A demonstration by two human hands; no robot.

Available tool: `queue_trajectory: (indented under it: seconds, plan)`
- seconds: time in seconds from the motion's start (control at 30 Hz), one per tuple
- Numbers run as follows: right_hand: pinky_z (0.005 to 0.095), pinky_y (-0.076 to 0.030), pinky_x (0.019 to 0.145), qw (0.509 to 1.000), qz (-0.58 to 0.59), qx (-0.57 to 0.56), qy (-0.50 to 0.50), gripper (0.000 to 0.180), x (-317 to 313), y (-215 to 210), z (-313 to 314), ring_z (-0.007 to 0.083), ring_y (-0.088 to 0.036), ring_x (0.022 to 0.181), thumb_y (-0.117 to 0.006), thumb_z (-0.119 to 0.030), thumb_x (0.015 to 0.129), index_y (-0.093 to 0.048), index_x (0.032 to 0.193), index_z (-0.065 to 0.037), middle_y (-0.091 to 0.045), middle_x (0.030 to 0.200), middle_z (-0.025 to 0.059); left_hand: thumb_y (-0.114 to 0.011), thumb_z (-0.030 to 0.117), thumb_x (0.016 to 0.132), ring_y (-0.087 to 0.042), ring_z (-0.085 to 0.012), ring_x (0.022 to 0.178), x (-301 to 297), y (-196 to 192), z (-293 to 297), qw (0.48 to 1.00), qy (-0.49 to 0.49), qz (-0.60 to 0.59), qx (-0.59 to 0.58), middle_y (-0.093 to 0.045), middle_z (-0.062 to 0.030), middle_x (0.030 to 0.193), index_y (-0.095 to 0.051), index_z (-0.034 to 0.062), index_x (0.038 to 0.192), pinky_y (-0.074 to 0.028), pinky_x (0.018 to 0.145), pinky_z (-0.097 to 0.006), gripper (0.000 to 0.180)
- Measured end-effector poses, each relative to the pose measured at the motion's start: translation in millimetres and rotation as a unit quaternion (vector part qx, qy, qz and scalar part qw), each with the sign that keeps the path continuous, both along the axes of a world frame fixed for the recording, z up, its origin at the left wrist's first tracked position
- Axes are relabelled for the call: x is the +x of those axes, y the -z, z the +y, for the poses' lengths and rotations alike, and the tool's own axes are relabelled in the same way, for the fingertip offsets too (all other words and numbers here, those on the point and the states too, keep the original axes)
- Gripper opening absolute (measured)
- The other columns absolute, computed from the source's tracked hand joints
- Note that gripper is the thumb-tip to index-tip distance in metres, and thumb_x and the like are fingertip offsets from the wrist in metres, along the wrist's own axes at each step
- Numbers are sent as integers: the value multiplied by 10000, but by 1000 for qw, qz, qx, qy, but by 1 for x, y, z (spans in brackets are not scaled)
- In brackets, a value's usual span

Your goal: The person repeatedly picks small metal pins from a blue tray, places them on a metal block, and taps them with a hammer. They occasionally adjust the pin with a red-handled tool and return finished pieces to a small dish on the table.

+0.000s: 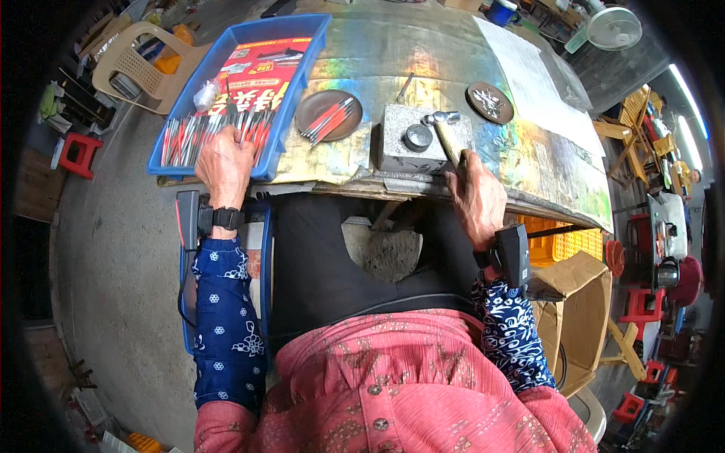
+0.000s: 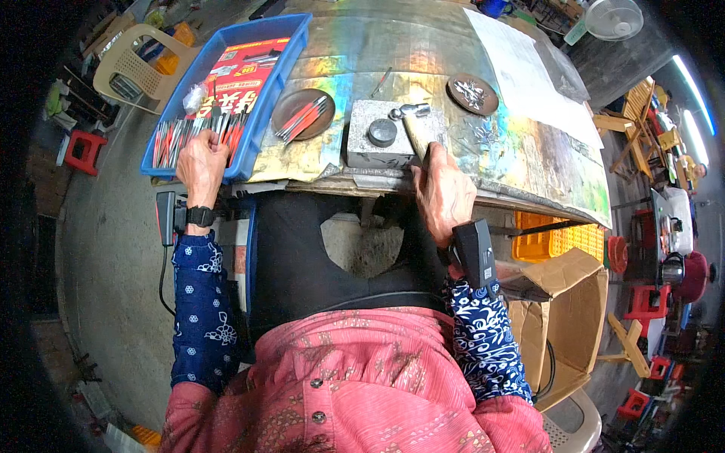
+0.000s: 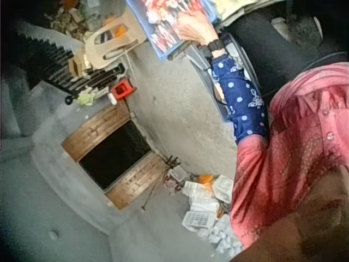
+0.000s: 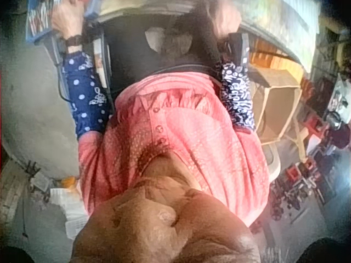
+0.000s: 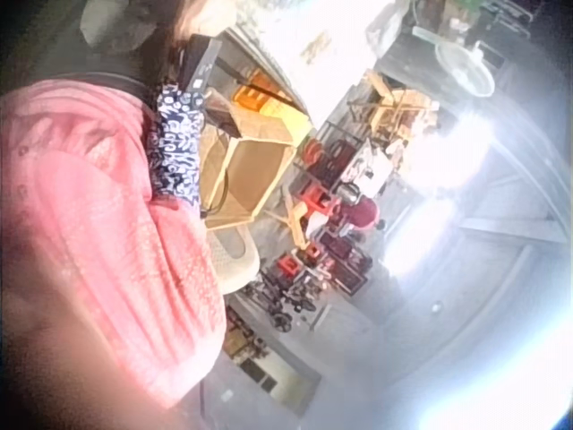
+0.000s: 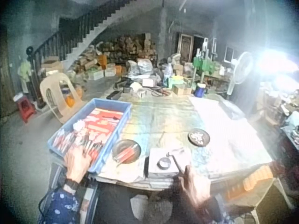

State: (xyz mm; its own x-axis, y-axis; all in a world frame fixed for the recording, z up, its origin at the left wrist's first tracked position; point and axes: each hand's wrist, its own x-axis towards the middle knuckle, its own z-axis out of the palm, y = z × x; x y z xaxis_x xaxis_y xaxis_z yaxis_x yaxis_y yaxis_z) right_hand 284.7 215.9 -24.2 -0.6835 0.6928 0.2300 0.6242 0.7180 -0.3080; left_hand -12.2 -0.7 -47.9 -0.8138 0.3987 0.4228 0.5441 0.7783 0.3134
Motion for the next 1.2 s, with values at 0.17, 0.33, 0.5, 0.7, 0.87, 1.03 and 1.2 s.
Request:
queue_trajectory:
  seconds: [0.17, 0.33, 0.5, 0.7, 0.87, 1.03, 1.2]
  plan:
    - [443, -509, 732, 1000, -4, 12, 1, 390, 1, 5, 2, 404, -638, 857, -659, -221, 863, -529, 1178, -32, -659, 936, 225, -652, 202, 713, -635, -398, 757, 0, 0, 0, 1000, 3, -12, 10, -657, -189, 758, -657, 69, 816, -479, 652, -486, 169]
    - [438, -512, 738, 1000, 13, 27, -6, 382, 0, 7, 3, 395, -644, 856, -659, -216, 861, -538, 1171, -28, -665, 912, 221, -666, 230, 727, -649, -396, 807, -1, 1, 0, 999, -13, -31, -6, -674, -202, 813, -681, 78, 882, -499, 700, -480, 217]
    - [420, -520, 744, 1000, -15, 23, 10, 384, -2, 6, 3, 372, -655, 866, -650, -223, 867, -541, 1184, -36, -675, 920, 205, -668, 241, 736, -651, -398, 806, 0, 0, 0, 1000, -16, -27, -5, -674, -205, 813, -685, 84, 900, -501, 692, -483, 228]
    - [420, -517, 743, 999, -21, 35, 5, 391, -1, 7, 4, 377, -653, 871, -656, -236, 867, -547, 1184, -34, -672, 926, 213, -672, 246, 739, -648, -402, 800, 2, -1, -1, 1000, -2, -19, 11, -669, -207, 801, -675, 80, 882, -497, 686, -484, 220]
    - [424, -515, 722, 999, -8, 34, -6, 393, 0, 6, 5, 376, -657, 827, -668, -239, 861, -556, 1178, -35, -677, 878, 202, -675, 231, 728, -645, -404, 785, 2, 0, -1, 1000, 0, -6, 25, -664, -204, 789, -679, 77, 851, -496, 668, -488, 197]
    - [474, -497, 733, 999, -24, 39, -6, 297, -2, 2, 3, 427, -626, 860, -635, -219, 865, -537, 1064, -22, -644, 900, 247, -692, 229, 721, -654, -392, 774, 2, 4, -2, 999, 0, 17, 38, -668, -198, 782, -691, 89, 857, -507, 668, -476, 195]
    - [473, -496, 729, 1000, -26, 9, -4, 292, -3, -1, 1, 428, -625, 859, -635, -220, 864, -534, 1050, -19, -643, 899, 246, -700, 235, 719, -656, -393, 777, 0, 5, -1, 999, -3, 15, 39, -672, -196, 789, -695, 97, 865, -512, 678, -479, 201]
